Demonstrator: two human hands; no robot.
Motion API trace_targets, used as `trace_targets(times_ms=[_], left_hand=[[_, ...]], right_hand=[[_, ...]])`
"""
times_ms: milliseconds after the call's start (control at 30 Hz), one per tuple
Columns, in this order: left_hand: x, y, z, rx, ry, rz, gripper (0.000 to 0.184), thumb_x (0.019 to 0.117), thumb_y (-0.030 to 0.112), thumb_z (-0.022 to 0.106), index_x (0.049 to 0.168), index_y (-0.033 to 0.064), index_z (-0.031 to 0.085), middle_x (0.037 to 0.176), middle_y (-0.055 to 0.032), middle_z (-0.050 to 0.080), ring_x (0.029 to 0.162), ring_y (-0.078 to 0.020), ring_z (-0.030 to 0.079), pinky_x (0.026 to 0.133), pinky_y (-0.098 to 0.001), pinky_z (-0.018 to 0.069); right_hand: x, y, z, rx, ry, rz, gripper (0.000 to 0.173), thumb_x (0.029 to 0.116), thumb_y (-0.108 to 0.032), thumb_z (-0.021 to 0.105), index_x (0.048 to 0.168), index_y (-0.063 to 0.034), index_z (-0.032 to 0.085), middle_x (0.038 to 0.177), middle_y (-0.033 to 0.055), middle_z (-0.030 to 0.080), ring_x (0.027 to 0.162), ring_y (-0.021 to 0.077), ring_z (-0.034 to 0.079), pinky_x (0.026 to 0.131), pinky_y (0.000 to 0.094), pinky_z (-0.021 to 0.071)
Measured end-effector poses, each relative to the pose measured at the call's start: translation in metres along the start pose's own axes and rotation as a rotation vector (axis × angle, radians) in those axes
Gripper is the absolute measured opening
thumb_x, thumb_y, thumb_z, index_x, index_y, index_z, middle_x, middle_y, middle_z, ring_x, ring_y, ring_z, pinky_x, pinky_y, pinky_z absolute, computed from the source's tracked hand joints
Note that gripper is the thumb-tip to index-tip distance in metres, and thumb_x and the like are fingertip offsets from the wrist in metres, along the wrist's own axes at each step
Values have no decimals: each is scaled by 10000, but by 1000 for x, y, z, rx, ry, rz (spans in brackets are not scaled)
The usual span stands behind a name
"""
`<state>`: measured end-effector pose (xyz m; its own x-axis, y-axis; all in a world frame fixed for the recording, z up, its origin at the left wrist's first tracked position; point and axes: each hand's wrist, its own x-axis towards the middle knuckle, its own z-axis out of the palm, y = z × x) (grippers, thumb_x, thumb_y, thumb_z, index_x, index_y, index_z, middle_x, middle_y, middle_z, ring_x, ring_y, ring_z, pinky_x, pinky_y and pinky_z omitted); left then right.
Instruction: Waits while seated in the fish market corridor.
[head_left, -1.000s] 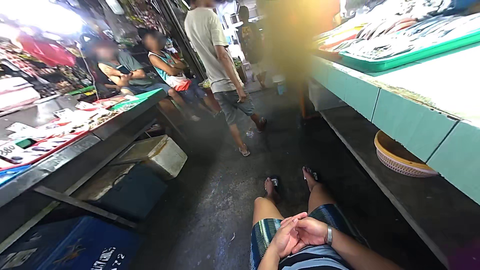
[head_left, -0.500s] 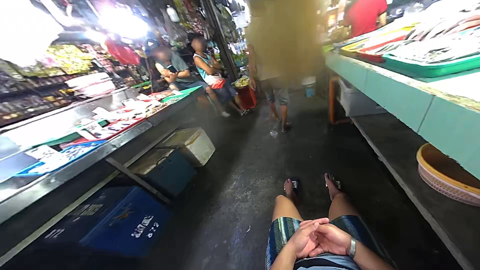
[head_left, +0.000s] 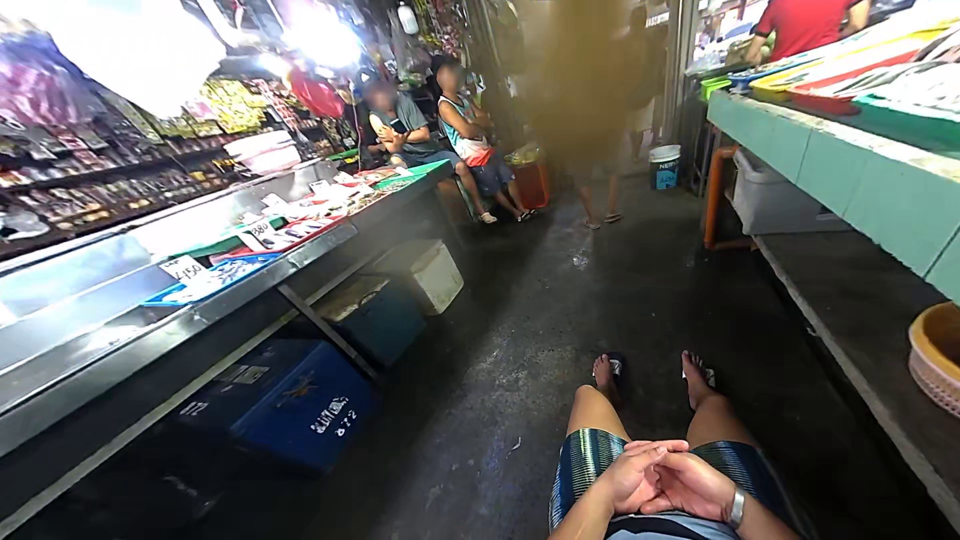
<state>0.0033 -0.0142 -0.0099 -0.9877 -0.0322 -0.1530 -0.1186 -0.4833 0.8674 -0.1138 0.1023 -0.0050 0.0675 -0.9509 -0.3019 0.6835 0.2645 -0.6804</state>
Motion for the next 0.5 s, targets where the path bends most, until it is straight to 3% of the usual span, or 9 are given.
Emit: trace_targets(times_ms=[67,167,300,500], left_hand=[[2,0,2,0,-4,-15,483,1112,334,301,1451,91,545,1286,-126,671,1204,-232,627,1047,-456,503],[5,-6,-1,-7,-43,-1,492,1114,319,295,1460,68,539,1301,-140,666,1211,-237,629,1051,-453,503],[2,-5,-4,-32,-37,1,485,1118,323,300,1457,76,543,1295,-148,667,1202,-248,634,1044,-458,509],[3,-6,-6,-13,-47,16,495,1114,334,299,1461,77,539,1311,-149,660,1223,-252,622,1061,-466,496]], right_hand=[[0,4,-10,40,-47,-15,413,1087,-348,388,1335,-77,578,1118,205,711,1029,361,709,897,573,587],[-8,2,4,-64,10,-16,393,1085,-342,317,1260,-119,589,1059,115,711,986,266,711,854,468,590],[5,7,-18,32,-141,-7,402,1098,-353,390,1336,-103,595,1138,189,715,1040,342,713,905,553,590],[10,11,-27,48,-152,-20,417,1095,-386,414,1348,-113,602,1132,200,715,1042,358,711,919,584,579]])
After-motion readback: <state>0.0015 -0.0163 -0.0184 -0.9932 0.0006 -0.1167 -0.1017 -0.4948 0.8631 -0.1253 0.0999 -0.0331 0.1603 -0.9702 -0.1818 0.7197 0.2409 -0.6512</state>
